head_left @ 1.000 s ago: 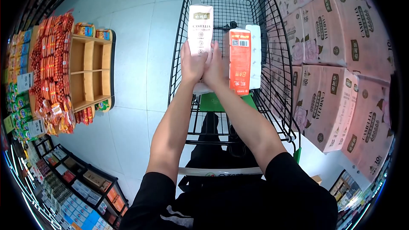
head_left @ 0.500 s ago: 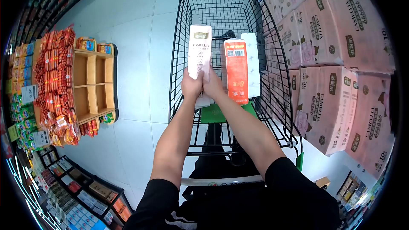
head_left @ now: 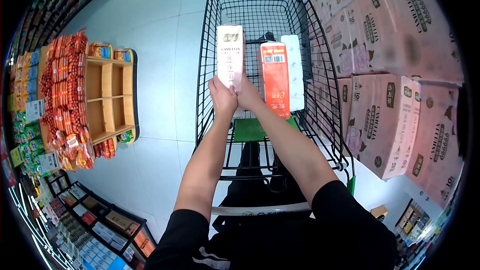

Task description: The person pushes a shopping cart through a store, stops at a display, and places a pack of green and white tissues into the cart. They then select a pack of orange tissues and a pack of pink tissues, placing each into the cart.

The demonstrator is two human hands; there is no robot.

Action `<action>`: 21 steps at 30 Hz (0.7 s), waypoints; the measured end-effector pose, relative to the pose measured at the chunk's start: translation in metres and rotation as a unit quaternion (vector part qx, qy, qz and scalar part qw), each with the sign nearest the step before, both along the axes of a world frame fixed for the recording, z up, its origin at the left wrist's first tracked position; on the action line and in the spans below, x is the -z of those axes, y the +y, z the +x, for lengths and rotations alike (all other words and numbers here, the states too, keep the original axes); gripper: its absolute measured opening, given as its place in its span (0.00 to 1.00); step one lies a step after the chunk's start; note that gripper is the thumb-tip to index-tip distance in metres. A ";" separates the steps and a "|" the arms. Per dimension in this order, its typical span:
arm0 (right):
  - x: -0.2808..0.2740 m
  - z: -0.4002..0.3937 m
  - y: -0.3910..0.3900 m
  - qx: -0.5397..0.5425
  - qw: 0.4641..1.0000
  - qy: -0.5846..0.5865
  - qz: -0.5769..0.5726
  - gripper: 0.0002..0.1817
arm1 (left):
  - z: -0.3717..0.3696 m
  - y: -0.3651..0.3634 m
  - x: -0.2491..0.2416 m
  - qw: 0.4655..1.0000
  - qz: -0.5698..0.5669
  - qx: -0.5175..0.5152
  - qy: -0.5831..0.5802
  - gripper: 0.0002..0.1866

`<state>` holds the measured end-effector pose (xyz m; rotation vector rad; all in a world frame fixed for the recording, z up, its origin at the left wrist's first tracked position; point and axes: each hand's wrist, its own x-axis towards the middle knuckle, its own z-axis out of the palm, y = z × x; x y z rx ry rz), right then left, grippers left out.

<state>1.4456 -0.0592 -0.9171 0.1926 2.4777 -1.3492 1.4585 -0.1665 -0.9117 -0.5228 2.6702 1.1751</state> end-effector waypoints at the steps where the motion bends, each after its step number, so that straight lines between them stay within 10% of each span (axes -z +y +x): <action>1: -0.008 0.002 0.005 -0.012 1.000 -0.027 -0.004 0.45 | 0.000 0.003 -0.008 1.000 -0.004 0.004 -0.010 0.40; 11: -0.026 0.044 0.077 -0.083 0.994 -0.041 0.065 0.44 | 0.013 0.001 -0.004 0.998 -0.056 -0.002 -0.011 0.38; 21: -0.163 0.119 0.135 -0.102 0.983 -0.081 0.130 0.42 | 0.045 -0.008 -0.054 0.990 -0.080 0.109 0.043 0.33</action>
